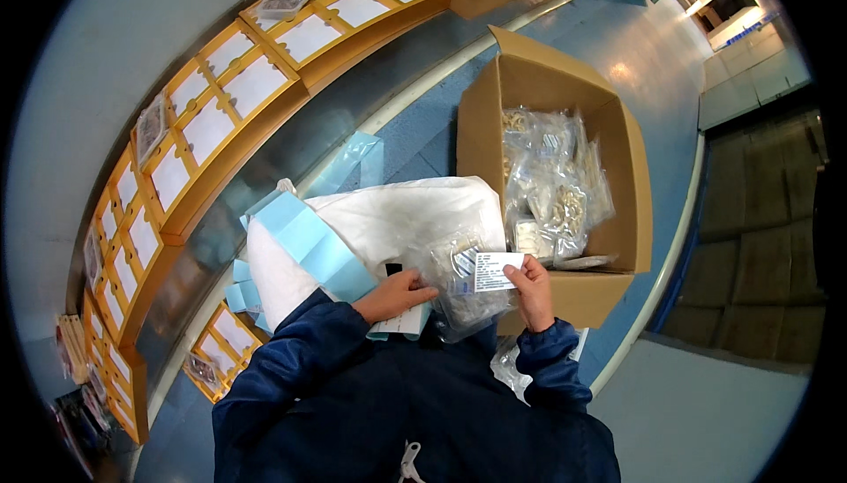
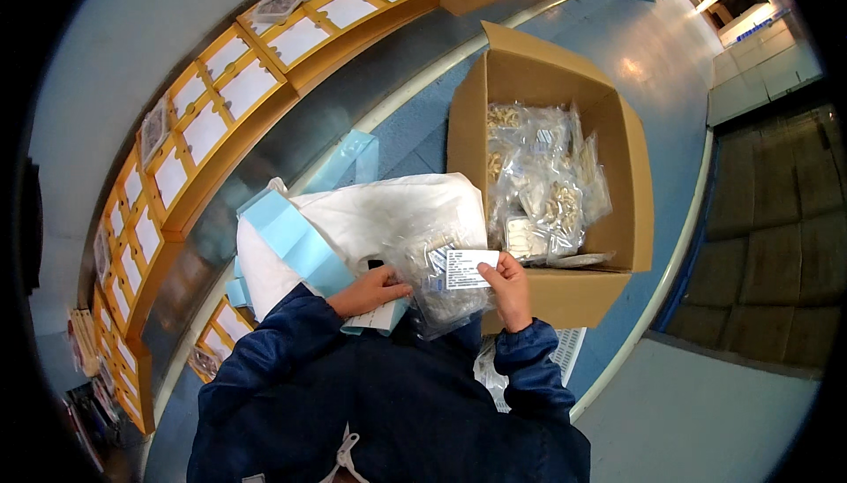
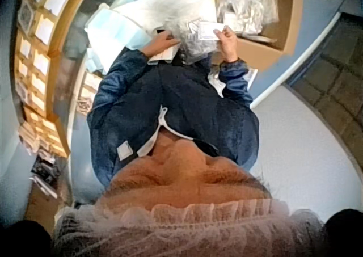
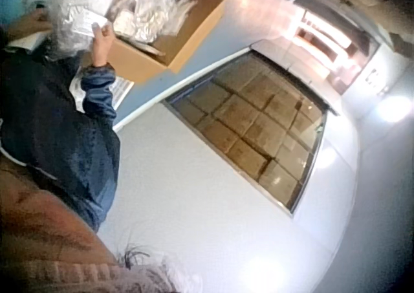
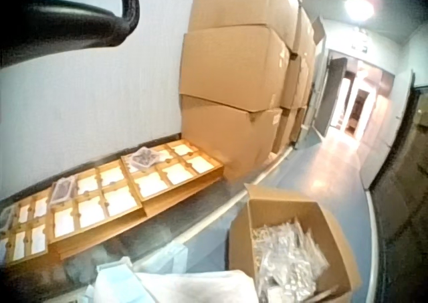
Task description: The person repeatedly picks up small plastic-wrapped packages from a cardboard box, checks a printed list, and places the packages into a wooden display rack with multiple compartments. The person handles the packages one at a time and occasionally adjusts the list.
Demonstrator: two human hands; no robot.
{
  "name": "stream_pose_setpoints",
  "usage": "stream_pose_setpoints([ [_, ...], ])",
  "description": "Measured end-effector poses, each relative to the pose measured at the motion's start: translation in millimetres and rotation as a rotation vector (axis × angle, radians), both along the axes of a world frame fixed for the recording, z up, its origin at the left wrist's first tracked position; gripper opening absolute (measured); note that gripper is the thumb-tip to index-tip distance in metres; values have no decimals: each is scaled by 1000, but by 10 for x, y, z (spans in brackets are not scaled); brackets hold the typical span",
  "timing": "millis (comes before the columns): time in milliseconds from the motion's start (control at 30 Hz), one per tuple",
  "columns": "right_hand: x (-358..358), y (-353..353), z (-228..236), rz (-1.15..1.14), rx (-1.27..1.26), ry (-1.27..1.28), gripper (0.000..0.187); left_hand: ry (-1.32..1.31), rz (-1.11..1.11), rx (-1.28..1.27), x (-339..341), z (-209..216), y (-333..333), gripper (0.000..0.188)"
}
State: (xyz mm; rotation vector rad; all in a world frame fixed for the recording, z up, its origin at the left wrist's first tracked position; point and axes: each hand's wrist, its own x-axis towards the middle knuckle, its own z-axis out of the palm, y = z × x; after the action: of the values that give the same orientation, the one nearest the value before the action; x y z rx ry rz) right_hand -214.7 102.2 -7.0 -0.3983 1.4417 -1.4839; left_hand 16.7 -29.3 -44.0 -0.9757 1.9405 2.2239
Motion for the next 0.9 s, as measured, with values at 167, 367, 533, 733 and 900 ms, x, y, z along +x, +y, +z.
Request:
stream_pose_setpoints([
  [167, 41, 48, 14, 112, 76, 162, 9, 30, 77, -45, -110, -174, -14, 30],
  [367, 58, -33, 80, 184, 159, 208, 9, 31, 66, -42, -127, -208, -7, 28],
  [533, 47, -92, 58, 223, 97, 258, 10, 57, 73, -30, -99, -311, -6, 26],
  [733, 89, -154, 118, 230, 118, 273, 9, 103, 99, 72, -92, -420, 15, 22],
  [900, 137, -155, 62, 229, 156, 375, 11, 93, 83, 78, -105, -352, -4, 20],
])
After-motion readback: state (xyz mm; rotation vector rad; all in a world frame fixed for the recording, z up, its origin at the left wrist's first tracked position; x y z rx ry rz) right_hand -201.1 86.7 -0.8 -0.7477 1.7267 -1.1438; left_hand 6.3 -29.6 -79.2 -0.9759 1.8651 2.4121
